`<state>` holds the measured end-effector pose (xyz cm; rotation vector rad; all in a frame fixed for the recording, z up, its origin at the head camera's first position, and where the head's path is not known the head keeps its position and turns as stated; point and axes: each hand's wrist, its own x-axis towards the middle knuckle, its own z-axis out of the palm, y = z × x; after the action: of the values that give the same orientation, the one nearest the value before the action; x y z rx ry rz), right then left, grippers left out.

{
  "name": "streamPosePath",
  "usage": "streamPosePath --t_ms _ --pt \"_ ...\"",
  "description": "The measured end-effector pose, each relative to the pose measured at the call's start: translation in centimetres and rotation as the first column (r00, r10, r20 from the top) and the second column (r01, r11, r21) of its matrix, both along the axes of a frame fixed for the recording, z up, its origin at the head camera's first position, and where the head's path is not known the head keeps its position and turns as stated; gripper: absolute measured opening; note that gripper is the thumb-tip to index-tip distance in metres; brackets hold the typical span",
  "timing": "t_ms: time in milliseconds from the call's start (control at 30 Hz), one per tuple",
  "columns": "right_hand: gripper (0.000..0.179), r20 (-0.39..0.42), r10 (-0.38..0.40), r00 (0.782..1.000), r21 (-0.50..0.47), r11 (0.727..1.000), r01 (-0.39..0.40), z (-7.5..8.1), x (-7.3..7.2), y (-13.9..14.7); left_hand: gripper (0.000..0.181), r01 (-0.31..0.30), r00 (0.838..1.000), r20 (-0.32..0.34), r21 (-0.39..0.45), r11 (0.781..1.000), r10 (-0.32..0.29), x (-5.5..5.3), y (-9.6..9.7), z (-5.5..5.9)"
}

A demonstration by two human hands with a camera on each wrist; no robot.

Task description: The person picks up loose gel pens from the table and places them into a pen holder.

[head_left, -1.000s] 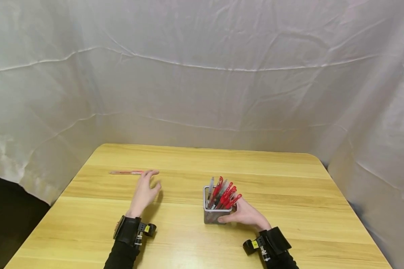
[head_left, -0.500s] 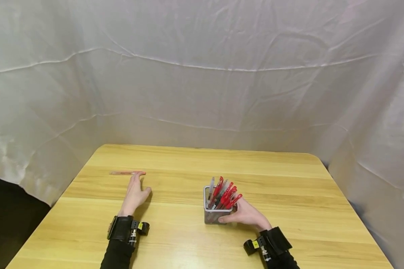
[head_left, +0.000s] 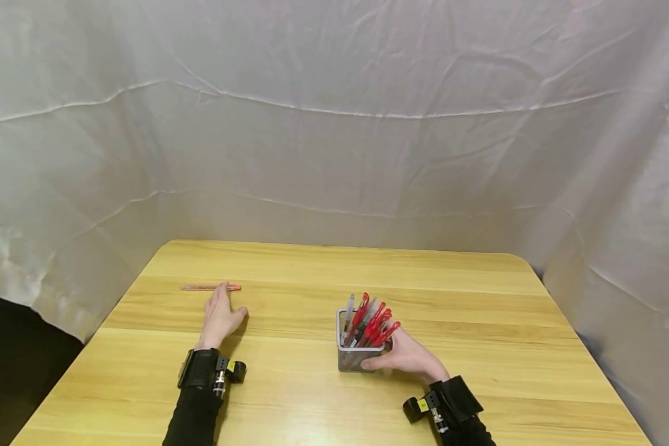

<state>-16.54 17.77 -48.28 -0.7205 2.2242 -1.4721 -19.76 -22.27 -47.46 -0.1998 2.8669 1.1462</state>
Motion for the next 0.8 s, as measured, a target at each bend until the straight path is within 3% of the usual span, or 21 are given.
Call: streamPosePath --t_ms 333,800 --pt "0.081 -0.004 -0.001 1.000 0.010 1.000 0.001 -0.04 0.11 0.01 0.076 0.033 0.996 0.082 -0.078 0.996 -0.026 -0.48 -0.19 0.35" --pt "0.080 -0.034 0.001 0.999 0.025 1.000 0.000 0.07 0.09 -0.03 0.071 0.050 0.994 0.103 -0.099 0.994 -0.040 -0.79 -0.29 0.39"
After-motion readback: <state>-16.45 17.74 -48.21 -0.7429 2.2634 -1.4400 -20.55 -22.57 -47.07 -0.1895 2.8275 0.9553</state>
